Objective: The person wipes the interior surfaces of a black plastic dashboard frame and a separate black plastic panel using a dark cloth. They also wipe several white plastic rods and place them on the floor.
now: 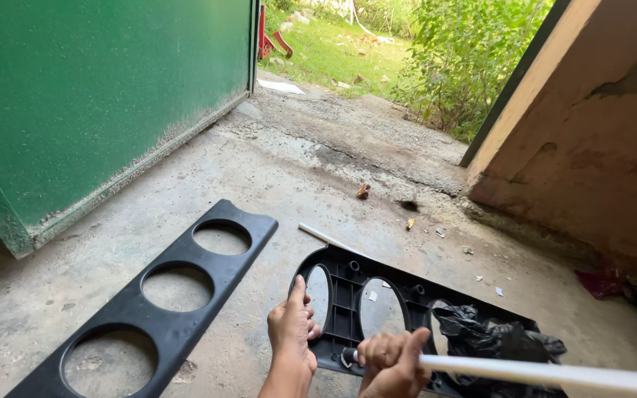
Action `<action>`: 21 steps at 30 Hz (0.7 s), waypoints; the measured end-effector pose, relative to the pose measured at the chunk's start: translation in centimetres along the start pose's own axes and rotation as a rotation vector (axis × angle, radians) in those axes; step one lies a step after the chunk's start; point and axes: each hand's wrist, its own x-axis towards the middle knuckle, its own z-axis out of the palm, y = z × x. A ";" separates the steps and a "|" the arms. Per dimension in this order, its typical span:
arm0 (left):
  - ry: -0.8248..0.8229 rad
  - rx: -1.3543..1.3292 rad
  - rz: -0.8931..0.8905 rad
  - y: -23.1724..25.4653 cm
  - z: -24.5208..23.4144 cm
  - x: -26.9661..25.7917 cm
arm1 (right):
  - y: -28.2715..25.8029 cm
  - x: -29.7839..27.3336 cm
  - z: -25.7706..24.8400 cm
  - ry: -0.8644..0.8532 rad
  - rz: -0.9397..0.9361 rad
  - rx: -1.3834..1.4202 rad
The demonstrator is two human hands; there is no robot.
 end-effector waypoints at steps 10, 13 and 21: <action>0.079 0.031 0.001 0.3 0.8 -0.3 | -0.8 -0.9 -0.3 0.113 0.047 -0.147; 0.067 -0.001 -0.003 -0.1 0.3 0.1 | -0.5 -1.6 -0.9 0.070 -0.029 -0.266; 0.111 -0.045 -0.010 -1.0 -0.5 1.1 | 1.0 -1.4 -3.9 -0.057 -0.048 -0.547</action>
